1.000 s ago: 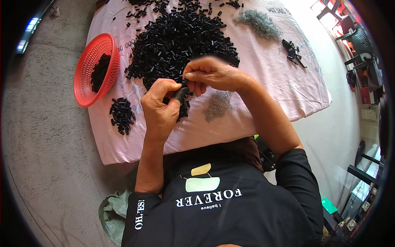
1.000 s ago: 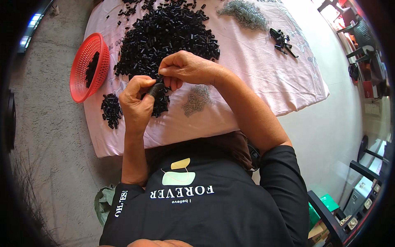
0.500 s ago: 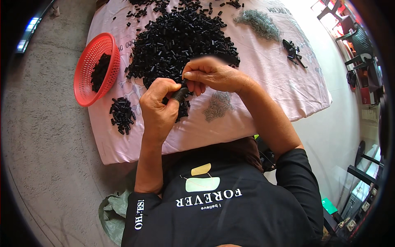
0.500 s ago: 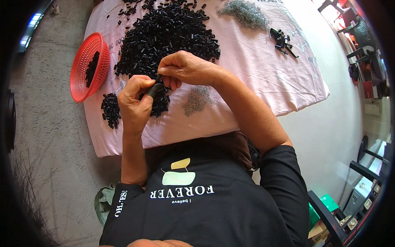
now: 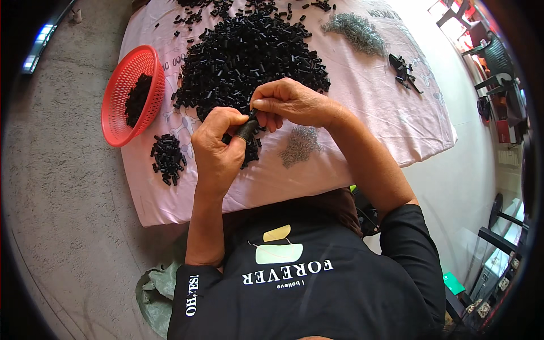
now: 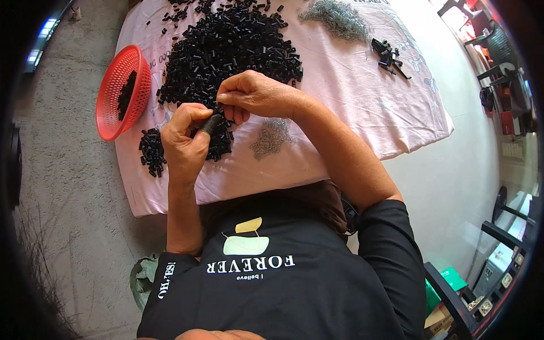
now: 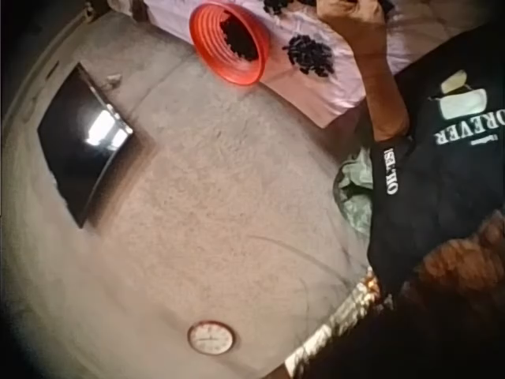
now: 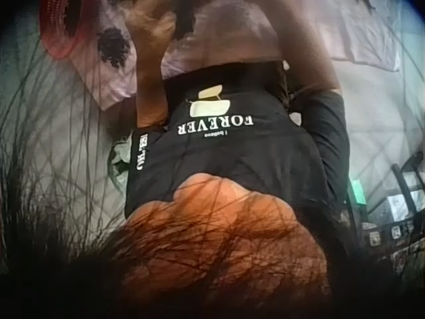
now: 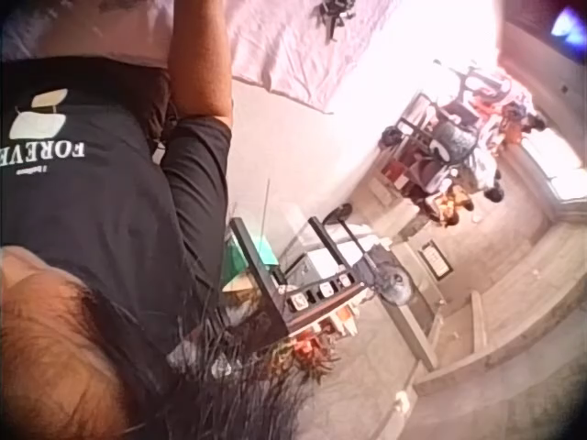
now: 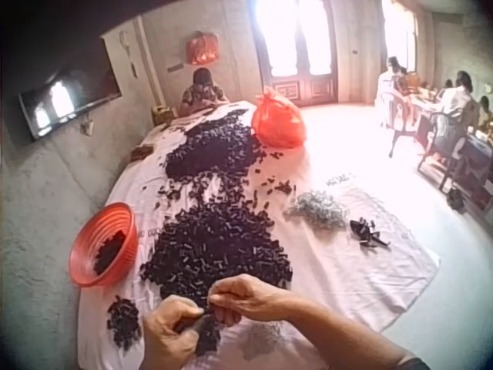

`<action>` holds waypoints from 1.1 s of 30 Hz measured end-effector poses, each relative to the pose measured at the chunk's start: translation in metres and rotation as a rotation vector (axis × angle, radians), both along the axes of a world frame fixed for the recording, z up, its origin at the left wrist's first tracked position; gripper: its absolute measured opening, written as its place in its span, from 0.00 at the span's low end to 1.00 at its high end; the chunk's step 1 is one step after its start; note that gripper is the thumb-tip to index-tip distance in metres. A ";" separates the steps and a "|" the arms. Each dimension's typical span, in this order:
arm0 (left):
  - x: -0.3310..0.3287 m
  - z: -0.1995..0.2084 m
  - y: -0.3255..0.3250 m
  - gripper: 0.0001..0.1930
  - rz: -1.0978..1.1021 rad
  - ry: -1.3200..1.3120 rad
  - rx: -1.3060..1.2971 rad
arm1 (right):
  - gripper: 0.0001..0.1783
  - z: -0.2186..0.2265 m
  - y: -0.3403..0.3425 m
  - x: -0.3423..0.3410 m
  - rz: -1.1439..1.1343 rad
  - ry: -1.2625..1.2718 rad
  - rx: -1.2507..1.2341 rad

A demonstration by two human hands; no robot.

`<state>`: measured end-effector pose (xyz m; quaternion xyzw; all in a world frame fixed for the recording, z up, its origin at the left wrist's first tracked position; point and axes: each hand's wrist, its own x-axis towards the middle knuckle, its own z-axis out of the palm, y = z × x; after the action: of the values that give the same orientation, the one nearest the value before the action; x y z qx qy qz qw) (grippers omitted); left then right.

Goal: Manually assemble small plastic and metal components at a workbench.

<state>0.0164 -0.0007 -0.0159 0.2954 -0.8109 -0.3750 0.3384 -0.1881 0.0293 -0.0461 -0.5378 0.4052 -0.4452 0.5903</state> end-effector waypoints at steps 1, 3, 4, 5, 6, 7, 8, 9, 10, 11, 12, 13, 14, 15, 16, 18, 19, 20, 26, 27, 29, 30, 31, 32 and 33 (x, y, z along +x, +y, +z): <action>-0.001 0.001 0.000 0.14 0.000 0.000 0.000 | 0.15 0.000 0.000 0.000 -0.006 0.007 -0.006; -0.002 0.003 0.001 0.14 0.004 -0.013 -0.055 | 0.15 0.001 0.000 0.001 -0.011 0.013 -0.011; -0.002 0.002 0.001 0.14 0.004 -0.014 -0.055 | 0.15 0.001 0.000 0.001 -0.017 0.032 -0.015; -0.002 0.002 0.000 0.14 0.002 -0.019 -0.074 | 0.14 0.002 0.000 0.001 -0.024 0.051 -0.020; -0.002 0.002 0.000 0.14 -0.001 -0.025 -0.093 | 0.14 0.001 0.000 0.002 -0.024 0.050 -0.020; -0.003 0.003 0.000 0.14 -0.002 -0.025 -0.093 | 0.14 0.001 0.000 0.002 -0.029 0.058 -0.023; -0.004 0.004 0.001 0.14 0.000 -0.016 -0.106 | 0.14 0.001 0.000 0.002 -0.034 0.067 -0.027; -0.005 0.005 0.002 0.14 0.003 -0.007 -0.119 | 0.14 0.001 0.000 0.002 -0.034 0.067 -0.027; -0.005 0.004 0.003 0.14 0.003 -0.007 -0.120 | 0.14 0.000 0.000 0.002 -0.030 0.040 -0.023; -0.005 0.004 0.003 0.14 0.006 0.008 -0.117 | 0.14 0.000 0.000 0.002 -0.025 0.014 -0.020; -0.006 0.003 0.003 0.14 0.008 0.023 -0.112 | 0.14 -0.001 0.000 0.002 -0.026 0.014 -0.018; -0.006 0.002 0.003 0.14 0.007 0.023 -0.111 | 0.14 -0.001 0.000 0.001 -0.025 -0.019 -0.011; -0.005 0.001 0.004 0.13 0.007 0.040 -0.072 | 0.14 -0.002 0.000 0.001 -0.024 -0.051 -0.003; -0.004 0.001 0.004 0.13 0.008 0.057 -0.036 | 0.14 -0.002 0.000 0.001 -0.024 -0.051 -0.004; -0.004 0.002 0.004 0.13 0.008 0.057 -0.036 | 0.14 -0.001 0.000 0.000 -0.029 -0.046 -0.001; -0.003 0.002 0.004 0.13 0.011 0.046 -0.064 | 0.15 -0.001 0.000 0.000 -0.034 -0.043 0.002; -0.003 0.002 0.004 0.13 0.011 0.046 -0.064 | 0.15 -0.001 0.000 0.000 -0.030 -0.053 -0.006; -0.003 0.002 0.003 0.13 0.010 0.049 -0.073 | 0.15 -0.001 0.000 0.000 -0.026 -0.062 -0.014; -0.005 0.004 0.003 0.14 0.016 0.015 -0.109 | 0.14 0.000 0.000 0.002 -0.036 -0.005 -0.007; -0.005 0.004 0.003 0.14 0.016 0.010 -0.118 | 0.14 0.000 0.000 0.003 -0.035 -0.005 -0.007; -0.005 0.004 0.003 0.14 0.020 0.003 -0.119 | 0.13 0.001 0.000 0.004 -0.070 0.036 -0.031; -0.005 0.004 0.003 0.14 0.022 -0.003 -0.121 | 0.13 0.001 0.000 0.005 -0.069 0.036 -0.030; -0.005 0.004 0.003 0.14 0.023 -0.004 -0.120 | 0.13 0.001 0.001 0.005 -0.082 0.042 -0.031; -0.004 0.004 0.004 0.14 0.027 -0.007 -0.125 | 0.13 0.001 0.001 0.006 -0.094 0.048 -0.033; -0.004 0.004 0.004 0.14 0.031 -0.010 -0.131 | 0.13 0.001 0.001 0.006 -0.094 0.048 -0.033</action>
<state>0.0120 0.0033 -0.0115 0.2868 -0.8307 -0.3146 0.3587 -0.1821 0.0299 -0.0450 -0.5382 0.4366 -0.4660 0.5501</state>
